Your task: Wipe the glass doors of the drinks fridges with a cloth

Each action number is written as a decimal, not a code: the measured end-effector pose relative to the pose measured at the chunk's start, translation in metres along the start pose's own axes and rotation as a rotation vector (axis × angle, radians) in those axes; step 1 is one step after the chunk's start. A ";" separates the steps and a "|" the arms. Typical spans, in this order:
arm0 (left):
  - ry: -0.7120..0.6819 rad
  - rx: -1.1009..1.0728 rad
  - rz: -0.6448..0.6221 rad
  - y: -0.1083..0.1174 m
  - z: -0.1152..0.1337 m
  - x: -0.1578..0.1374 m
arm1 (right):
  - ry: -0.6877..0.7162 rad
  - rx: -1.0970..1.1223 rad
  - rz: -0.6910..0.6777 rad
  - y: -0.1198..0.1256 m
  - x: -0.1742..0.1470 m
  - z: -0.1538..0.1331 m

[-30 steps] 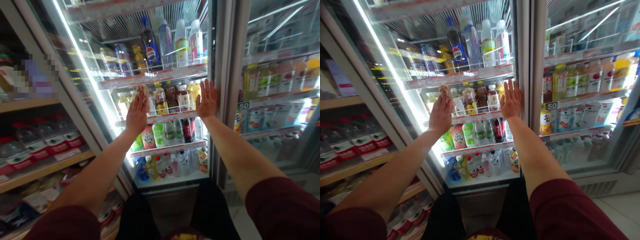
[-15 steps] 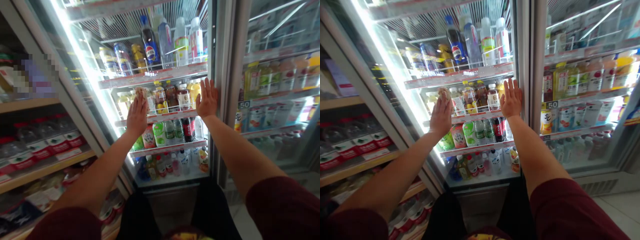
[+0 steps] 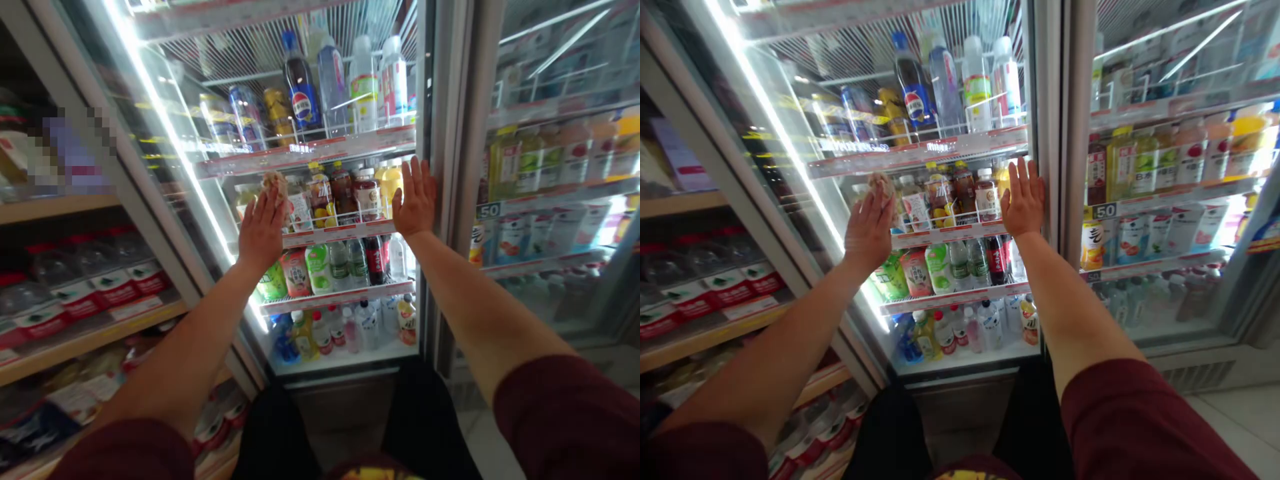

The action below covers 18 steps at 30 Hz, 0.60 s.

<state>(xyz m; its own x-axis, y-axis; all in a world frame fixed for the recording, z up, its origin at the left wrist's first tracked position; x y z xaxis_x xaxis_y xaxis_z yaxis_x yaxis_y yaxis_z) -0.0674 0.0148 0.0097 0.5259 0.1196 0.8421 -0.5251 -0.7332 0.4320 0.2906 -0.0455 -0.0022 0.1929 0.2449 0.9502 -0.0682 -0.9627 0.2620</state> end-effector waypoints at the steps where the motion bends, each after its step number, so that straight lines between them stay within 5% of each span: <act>1: 0.015 -0.005 0.002 0.001 -0.002 0.001 | 0.001 0.000 0.002 0.000 0.000 0.000; 7: 0.070 -0.033 0.100 -0.003 -0.003 0.002 | 0.008 -0.012 0.006 0.000 0.000 0.001; 18: -0.198 0.020 -0.013 -0.009 0.019 -0.028 | -0.004 -0.026 0.032 -0.001 -0.001 0.000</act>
<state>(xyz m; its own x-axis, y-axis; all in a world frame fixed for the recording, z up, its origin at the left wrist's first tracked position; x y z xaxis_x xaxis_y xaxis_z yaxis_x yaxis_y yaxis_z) -0.0648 0.0053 -0.0234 0.6550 -0.0032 0.7556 -0.5048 -0.7460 0.4343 0.2906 -0.0452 -0.0031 0.1940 0.2135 0.9575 -0.0997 -0.9667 0.2358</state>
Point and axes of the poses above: each hand's wrist, its own x-axis towards the middle knuckle, its own y-axis out of the back of the hand, z = x × y, the point moved 1 cm from there along x, towards the middle knuckle, and after that the axes turned 14 degrees about -x, right-handed, at the moved point
